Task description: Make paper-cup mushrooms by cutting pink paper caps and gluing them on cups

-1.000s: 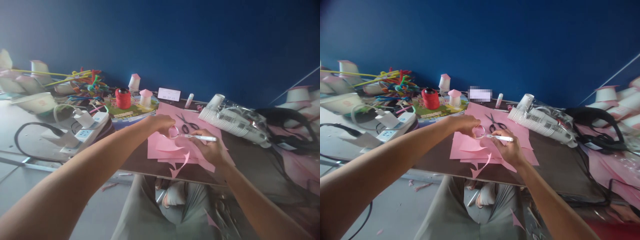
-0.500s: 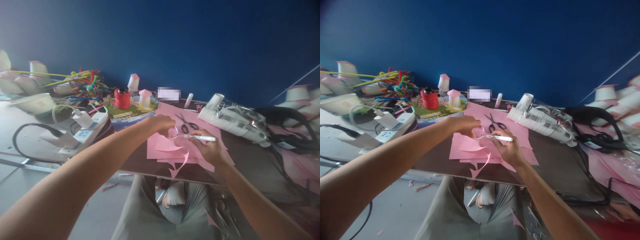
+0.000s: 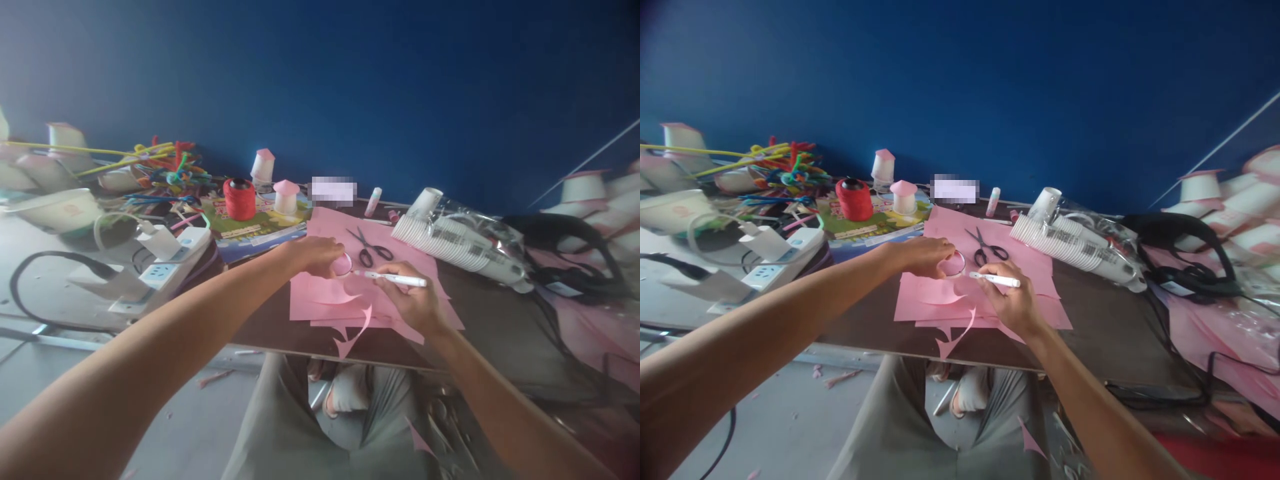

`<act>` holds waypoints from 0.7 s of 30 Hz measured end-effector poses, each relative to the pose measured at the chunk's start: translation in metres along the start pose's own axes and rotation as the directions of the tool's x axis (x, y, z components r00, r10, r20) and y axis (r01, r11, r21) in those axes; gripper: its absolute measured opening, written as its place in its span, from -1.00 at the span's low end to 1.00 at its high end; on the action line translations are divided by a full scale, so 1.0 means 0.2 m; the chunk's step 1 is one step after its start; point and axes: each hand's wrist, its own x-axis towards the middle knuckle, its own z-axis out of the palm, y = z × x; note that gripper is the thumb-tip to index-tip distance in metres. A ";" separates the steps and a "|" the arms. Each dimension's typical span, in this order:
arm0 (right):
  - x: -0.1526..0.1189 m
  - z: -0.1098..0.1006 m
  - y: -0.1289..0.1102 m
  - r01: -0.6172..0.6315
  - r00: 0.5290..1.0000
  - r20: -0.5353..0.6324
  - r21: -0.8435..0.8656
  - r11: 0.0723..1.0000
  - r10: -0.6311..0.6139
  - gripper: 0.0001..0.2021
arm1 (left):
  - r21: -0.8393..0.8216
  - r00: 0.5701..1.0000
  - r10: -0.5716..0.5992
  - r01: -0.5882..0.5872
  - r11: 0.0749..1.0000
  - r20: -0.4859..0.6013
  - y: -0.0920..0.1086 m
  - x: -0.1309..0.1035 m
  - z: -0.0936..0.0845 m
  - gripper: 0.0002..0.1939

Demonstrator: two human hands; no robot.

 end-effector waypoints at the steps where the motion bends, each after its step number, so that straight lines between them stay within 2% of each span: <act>1: 0.00 0.00 0.00 -0.001 1.000 0.001 0.002 1.000 0.001 -0.89 | -0.004 1.000 -0.005 0.005 1.000 -0.002 0.00 0.00 0.01 -0.55; 8: 0.01 0.01 0.00 -0.030 1.000 -0.002 0.021 0.999 0.030 -0.86 | -0.026 0.999 0.028 -0.027 0.999 0.034 0.00 -0.01 -0.03 -0.62; 17: 0.00 0.01 0.00 -0.030 1.000 -0.007 0.007 1.000 0.030 -0.85 | -0.070 0.999 -0.007 0.009 0.998 0.034 -0.02 -0.01 -0.03 -0.61; 21: -0.02 0.04 -0.01 0.016 1.000 -0.008 0.086 0.996 -0.015 -0.70 | -0.095 0.999 0.010 -0.005 0.995 0.044 -0.04 0.00 -0.04 -0.56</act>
